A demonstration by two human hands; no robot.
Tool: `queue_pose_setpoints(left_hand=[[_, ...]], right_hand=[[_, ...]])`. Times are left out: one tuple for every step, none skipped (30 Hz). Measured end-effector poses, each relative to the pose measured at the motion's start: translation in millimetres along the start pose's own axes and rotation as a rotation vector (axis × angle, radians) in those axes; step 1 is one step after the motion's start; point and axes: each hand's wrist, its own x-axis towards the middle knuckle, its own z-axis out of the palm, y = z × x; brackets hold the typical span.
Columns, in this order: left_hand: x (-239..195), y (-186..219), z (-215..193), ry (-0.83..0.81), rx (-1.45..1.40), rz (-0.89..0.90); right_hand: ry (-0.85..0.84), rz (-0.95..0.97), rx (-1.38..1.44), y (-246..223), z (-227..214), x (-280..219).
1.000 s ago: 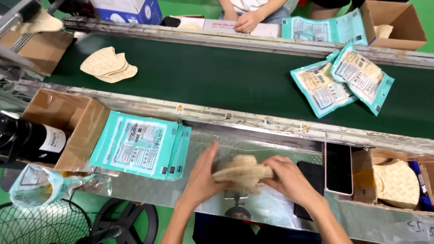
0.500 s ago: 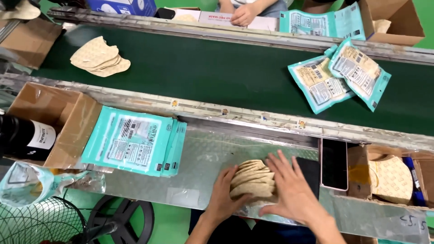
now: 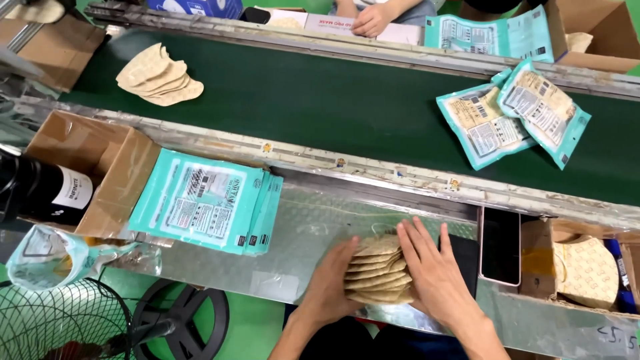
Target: Packaging fabric face masks into individual plastic pouches at a conveyor belt workstation.
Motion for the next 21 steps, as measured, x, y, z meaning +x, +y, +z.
queue_pose_setpoints(left_hand=[[2, -2, 3, 0.003, 0.000, -0.003], [3, -4, 7, 0.045, -0.006, 0.020], [6, -7, 10, 0.086, -0.012, 0.047], [9, -6, 7, 0.086, -0.013, 0.049], [12, -7, 4, 0.109, -0.002, 0.010], [15, -7, 1, 0.132, 0.008, -0.030], [17, -6, 3, 0.134, 0.007, -0.032], [18, -5, 4, 0.117, -0.071, -0.011], [21, -5, 5, 0.099, -0.148, 0.013], [16, -11, 12, 0.099, -0.148, 0.013], [12, -17, 18, 0.129, -0.135, 0.038], [8, -23, 23, 0.159, -0.123, 0.064], [7, -21, 22, 0.166, -0.123, 0.059], [6, -20, 22, 0.159, -0.101, 0.092], [6, -18, 21, 0.151, -0.079, 0.127], [9, -10, 15, 0.157, -0.080, 0.125], [10, -3, 8, 0.151, -0.081, 0.096], [12, 5, 2, 0.144, -0.083, 0.068], [8, -1, 7, 0.148, -0.084, 0.065], [5, -7, 12, 0.122, -0.090, 0.011], [4, -14, 17, 0.090, -0.096, -0.035]], right_hand=[[-0.002, -0.003, 0.000, -2, -3, 3], [0.031, -0.009, 0.031, -3, -7, 6], [0.066, -0.009, 0.061, -4, -10, 9], [0.067, -0.008, 0.059, -4, -13, 11], [0.062, 0.005, 0.156, -3, -17, 14], [0.058, 0.019, 0.252, -3, -20, 17], [0.056, 0.017, 0.252, -4, -24, 18], [0.029, 0.012, 0.296, -5, -27, 18], [0.004, 0.007, 0.340, -6, -31, 20], [0.004, 0.007, 0.339, -5, -28, 19], [0.002, -0.013, 0.373, -4, -26, 20], [-0.001, -0.034, 0.407, -3, -24, 22], [-0.005, -0.041, 0.405, -3, -21, 18], [0.027, -0.085, 0.425, -3, -18, 14], [0.062, -0.126, 0.444, -2, -16, 10], [0.059, -0.132, 0.441, -2, -16, 10], [0.101, -0.163, 0.481, -3, -17, 10], [0.144, -0.194, 0.522, -4, -17, 9], [0.140, -0.198, 0.521, -8, -19, 11], [0.116, -0.193, 0.566, -11, -22, 12], [0.100, -0.181, 0.609, -13, -24, 13]])
